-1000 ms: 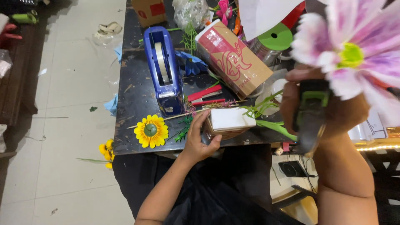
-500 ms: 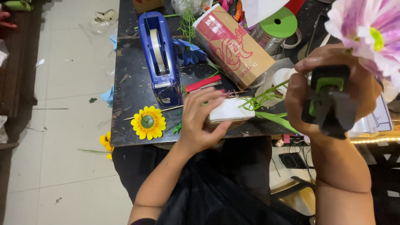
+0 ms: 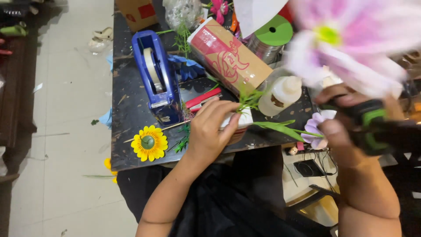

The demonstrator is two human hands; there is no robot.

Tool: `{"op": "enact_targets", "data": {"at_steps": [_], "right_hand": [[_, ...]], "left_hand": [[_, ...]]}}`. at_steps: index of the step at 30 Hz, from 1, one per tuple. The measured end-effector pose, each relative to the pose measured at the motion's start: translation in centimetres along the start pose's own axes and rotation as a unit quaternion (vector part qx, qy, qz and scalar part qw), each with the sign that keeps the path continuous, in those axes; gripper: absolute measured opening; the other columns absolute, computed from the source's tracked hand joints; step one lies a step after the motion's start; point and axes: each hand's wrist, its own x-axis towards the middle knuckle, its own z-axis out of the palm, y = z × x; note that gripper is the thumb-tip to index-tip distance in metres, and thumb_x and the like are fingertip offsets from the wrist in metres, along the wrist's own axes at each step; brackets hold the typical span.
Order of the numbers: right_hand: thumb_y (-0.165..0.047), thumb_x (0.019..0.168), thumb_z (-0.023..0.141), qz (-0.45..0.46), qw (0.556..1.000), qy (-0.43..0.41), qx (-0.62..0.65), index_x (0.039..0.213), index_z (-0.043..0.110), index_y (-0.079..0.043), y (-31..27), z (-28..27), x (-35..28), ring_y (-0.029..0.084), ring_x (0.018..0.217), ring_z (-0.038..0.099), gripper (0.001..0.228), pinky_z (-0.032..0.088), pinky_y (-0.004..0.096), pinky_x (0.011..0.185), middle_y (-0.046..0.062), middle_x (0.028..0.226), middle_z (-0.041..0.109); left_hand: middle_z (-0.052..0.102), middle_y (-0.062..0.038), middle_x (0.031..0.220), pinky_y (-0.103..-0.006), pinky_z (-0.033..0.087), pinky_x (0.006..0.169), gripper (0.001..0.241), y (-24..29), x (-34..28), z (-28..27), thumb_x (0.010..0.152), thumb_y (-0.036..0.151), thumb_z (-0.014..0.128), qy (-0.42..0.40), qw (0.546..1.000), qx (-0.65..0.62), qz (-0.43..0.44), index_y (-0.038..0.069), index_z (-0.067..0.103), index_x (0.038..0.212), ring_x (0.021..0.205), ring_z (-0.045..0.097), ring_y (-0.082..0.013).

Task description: The person arranges artificial flowers into a floral foam block. They use a hot glue gun to attach a large pink and white flower to the foam, then insert a yellow sunflower into the arrangement. The person also handles greenery and adjusts the flowers within the foam.

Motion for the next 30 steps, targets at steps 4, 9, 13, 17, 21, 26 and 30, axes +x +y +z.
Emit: {"op": "enact_targets", "data": {"at_steps": [4, 9, 13, 17, 21, 26, 30], "right_hand": [[-0.017, 0.111, 0.049, 0.140, 0.985, 0.085, 0.062, 0.126, 0.046, -0.008, 1.4, -3.3, 2.5, 0.018, 0.094, 0.055, 0.018, 0.052, 0.029, 0.090, 0.008, 0.109, 0.051], [-0.025, 0.110, 0.027, -0.045, 0.899, -0.430, 0.077, 0.096, 0.059, -0.004, 2.1, -1.9, 12.7, 0.010, 0.066, 0.068, 0.041, 0.060, 0.018, 0.059, 0.004, 0.080, 0.066], [-0.018, 0.098, 0.062, 0.227, 0.946, -0.223, -0.054, 0.111, 0.058, 0.005, 4.4, -5.2, 6.3, 0.020, 0.077, 0.058, 0.026, 0.050, 0.034, 0.074, 0.011, 0.087, 0.060], [-0.039, 0.084, 0.080, 0.366, 0.859, -0.193, -0.303, 0.131, 0.058, -0.003, 4.7, -5.3, 5.2, 0.046, 0.100, 0.067, 0.063, 0.048, 0.055, 0.090, 0.023, 0.102, 0.070], [-0.052, 0.082, 0.071, 0.440, 0.779, -0.263, -0.361, 0.153, 0.040, 0.000, 2.8, -2.7, 5.2, 0.058, 0.117, 0.061, 0.094, 0.044, 0.063, 0.102, 0.042, 0.120, 0.064], [-0.059, 0.082, 0.065, 0.464, 0.708, -0.339, -0.410, 0.116, 0.073, 0.004, 4.6, -2.2, 4.0, 0.051, 0.103, 0.071, 0.072, 0.052, 0.056, 0.095, 0.033, 0.100, 0.076], [-0.056, 0.083, 0.064, 0.464, 0.713, -0.330, -0.409, 0.118, 0.071, 0.002, 4.5, 0.0, 5.9, 0.050, 0.105, 0.070, 0.068, 0.051, 0.056, 0.095, 0.031, 0.104, 0.075]], "left_hand": [[0.068, -0.013, 0.100, -0.0446, 0.053, 0.099, 0.013, -0.4, -0.1, -0.2, 0.095, 0.003, 0.068, -0.009, 1.000, -0.016, -0.025, 0.000, 0.063, 0.107, 0.092, 0.066, -0.0289], [0.070, -0.011, 0.098, -0.0419, 0.052, 0.090, 0.010, -0.6, -0.3, 0.0, 0.095, 0.004, 0.069, -0.007, 1.000, -0.019, -0.015, 0.001, 0.066, 0.104, 0.091, 0.066, -0.0283], [0.072, -0.010, 0.086, -0.0497, 0.053, 0.093, 0.011, -1.8, -1.0, 0.1, 0.088, 0.011, 0.077, 0.018, 0.997, -0.021, -0.068, 0.008, 0.074, 0.098, 0.084, 0.072, -0.0355], [0.073, -0.008, 0.088, -0.0433, 0.058, 0.082, 0.010, -2.1, -0.3, -0.1, 0.088, 0.008, 0.073, -0.007, 0.996, -0.029, -0.086, 0.010, 0.074, 0.099, 0.085, 0.073, -0.0331], [0.073, -0.008, 0.088, -0.0428, 0.058, 0.079, 0.009, -2.0, 0.0, -0.3, 0.089, 0.009, 0.072, -0.022, 0.995, -0.027, -0.090, 0.009, 0.074, 0.099, 0.084, 0.073, -0.0332], [0.072, -0.011, 0.085, -0.0435, 0.058, 0.077, 0.009, -1.3, 0.4, -0.5, 0.087, 0.009, 0.072, -0.045, 0.995, -0.026, -0.084, 0.008, 0.073, 0.096, 0.082, 0.072, -0.0356], [0.069, -0.012, 0.083, -0.0447, 0.056, 0.076, 0.011, -1.1, 0.4, -0.5, 0.086, 0.010, 0.071, -0.061, 0.995, -0.025, -0.077, 0.008, 0.072, 0.097, 0.082, 0.070, -0.0376]]}}
